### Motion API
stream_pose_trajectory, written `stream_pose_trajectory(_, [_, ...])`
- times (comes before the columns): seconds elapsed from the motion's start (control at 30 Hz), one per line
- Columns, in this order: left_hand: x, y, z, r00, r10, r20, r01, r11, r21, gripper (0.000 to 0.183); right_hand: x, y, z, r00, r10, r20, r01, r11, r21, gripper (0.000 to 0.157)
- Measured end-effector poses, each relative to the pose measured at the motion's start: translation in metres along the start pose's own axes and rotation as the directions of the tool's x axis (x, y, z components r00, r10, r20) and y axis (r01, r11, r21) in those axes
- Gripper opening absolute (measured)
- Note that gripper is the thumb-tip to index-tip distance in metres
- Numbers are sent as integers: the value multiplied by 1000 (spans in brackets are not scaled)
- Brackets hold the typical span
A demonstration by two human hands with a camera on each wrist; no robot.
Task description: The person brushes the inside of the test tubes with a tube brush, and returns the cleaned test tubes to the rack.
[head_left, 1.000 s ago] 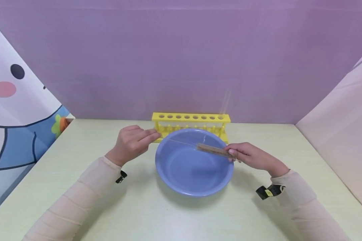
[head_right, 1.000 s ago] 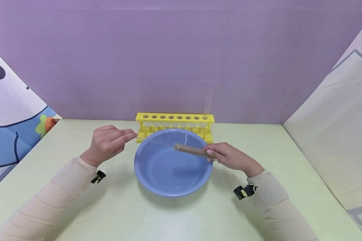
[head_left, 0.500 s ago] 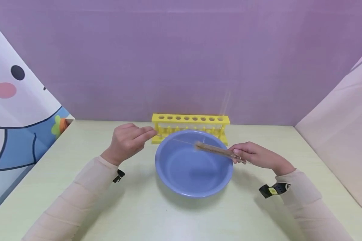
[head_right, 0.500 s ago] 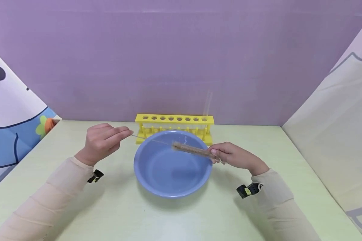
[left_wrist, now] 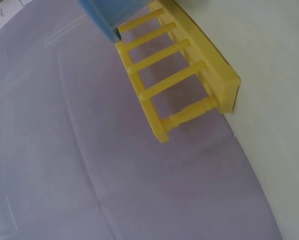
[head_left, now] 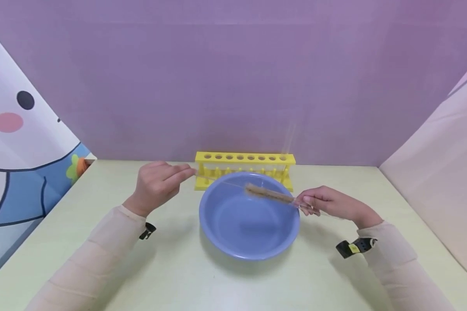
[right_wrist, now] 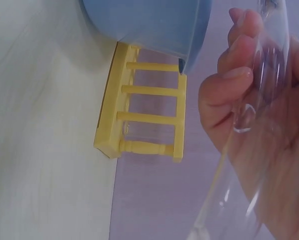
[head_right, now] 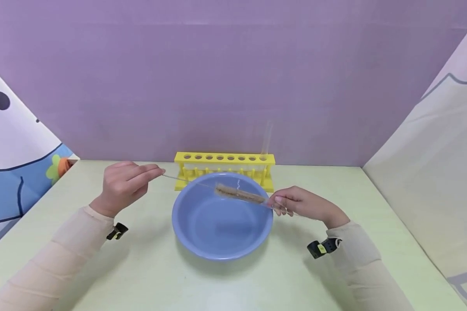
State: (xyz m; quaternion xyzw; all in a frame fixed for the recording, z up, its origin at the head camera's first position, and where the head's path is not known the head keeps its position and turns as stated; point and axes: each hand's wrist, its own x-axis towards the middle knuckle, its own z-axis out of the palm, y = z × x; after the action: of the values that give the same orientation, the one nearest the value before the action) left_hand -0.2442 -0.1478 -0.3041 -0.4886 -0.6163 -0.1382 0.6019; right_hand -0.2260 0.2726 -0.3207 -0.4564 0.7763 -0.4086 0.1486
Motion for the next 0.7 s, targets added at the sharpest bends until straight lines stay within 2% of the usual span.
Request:
stream_pose_trajectory(0.37, [-7, -1, -5, 999, -22, -24, 22, 1000, 3, 38, -1, 10, 3, 1000, 7, 19, -8, 998, 62, 27])
stream_pose_trajectory(0.7, [-2, -5, -3, 997, -32, -65, 32, 999, 1, 37, -5, 12, -4, 1000, 19, 22, -21, 998, 66, 29])
